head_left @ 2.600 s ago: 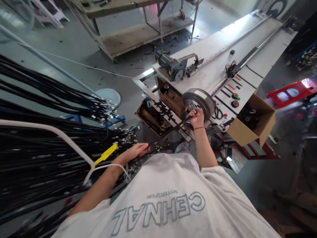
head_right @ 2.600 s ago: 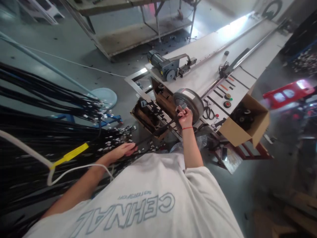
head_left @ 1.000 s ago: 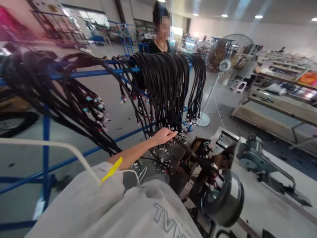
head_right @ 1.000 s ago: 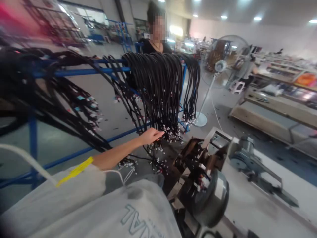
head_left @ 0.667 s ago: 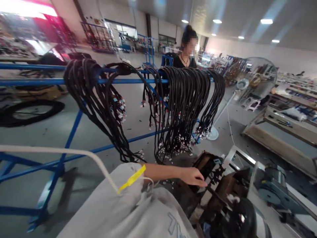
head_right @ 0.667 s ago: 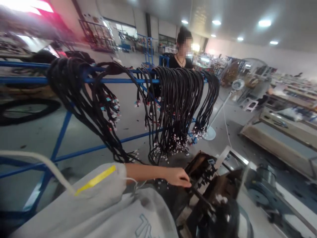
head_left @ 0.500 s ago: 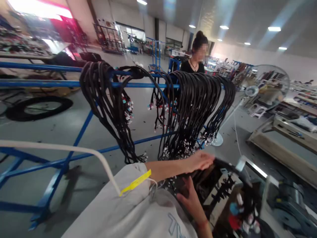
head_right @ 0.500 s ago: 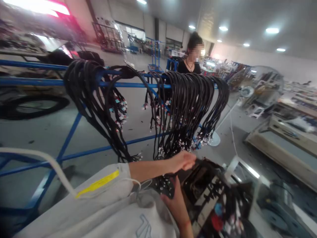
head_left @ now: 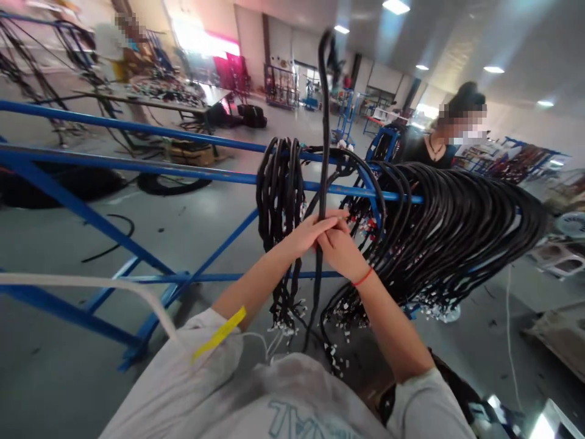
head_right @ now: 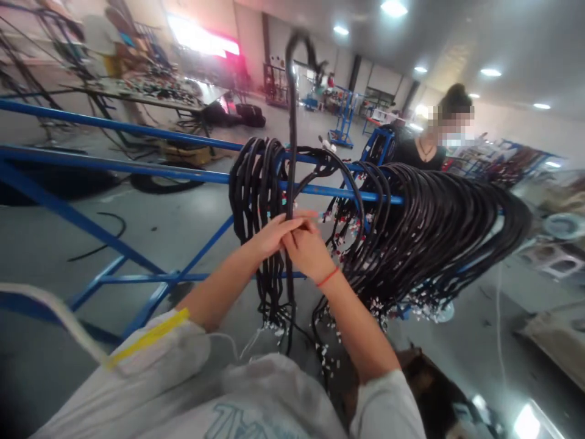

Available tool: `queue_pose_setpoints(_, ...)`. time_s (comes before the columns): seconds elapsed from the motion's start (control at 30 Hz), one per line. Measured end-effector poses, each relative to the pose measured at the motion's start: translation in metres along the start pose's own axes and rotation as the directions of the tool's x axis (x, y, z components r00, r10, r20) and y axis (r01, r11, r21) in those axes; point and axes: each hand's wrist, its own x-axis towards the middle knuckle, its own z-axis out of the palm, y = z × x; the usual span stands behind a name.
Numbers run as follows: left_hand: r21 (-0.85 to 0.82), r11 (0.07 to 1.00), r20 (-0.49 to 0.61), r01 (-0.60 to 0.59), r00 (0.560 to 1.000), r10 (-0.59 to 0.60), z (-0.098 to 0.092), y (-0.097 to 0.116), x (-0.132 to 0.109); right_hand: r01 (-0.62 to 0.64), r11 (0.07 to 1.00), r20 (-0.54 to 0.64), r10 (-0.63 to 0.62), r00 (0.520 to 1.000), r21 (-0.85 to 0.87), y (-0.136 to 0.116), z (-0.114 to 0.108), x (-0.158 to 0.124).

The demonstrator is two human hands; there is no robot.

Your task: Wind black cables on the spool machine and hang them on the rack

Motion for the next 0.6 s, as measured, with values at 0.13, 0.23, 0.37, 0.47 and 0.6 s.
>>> queue_pose_setpoints(0.13, 0.337, 0.94, -0.272, 0.057, 0.961, 0.04, -0.051, 0.008, 0.0, -0.008, 0.986, -0.29, -0.041, 0.956, -0.165, 0.023, -0.041, 0.054)
queue_pose_setpoints(0.23, 0.68, 0.732, -0.302, 0.034, 0.923, 0.238, -0.061, 0.035, 0.029, -0.176, 0.947, -0.504, 0.016, 0.863, -0.271, 0.068, -0.08, 0.094)
queue_pose_setpoints(0.37, 0.916, 0.38, -0.207, 0.13, 0.964, 0.169, -0.029, 0.045, 0.089, -0.31, 0.941, -0.242, 0.272, 0.931, -0.135, 0.104, -0.1, 0.138)
queue_pose_setpoints(0.47, 0.972, 0.178, -0.147, 0.153, 0.988, -0.046, -0.014, 0.039, 0.122, -0.345, 0.923, -0.24, 0.378, 0.894, 0.17, 0.114, -0.098, 0.145)
queue_pose_setpoints(0.6, 0.976, 0.168, -0.14, 0.14, 0.99, -0.011, -0.044, 0.049, 0.139, -0.223, 0.773, -0.491, 0.568, 0.66, 0.595, 0.127, -0.103, 0.135)
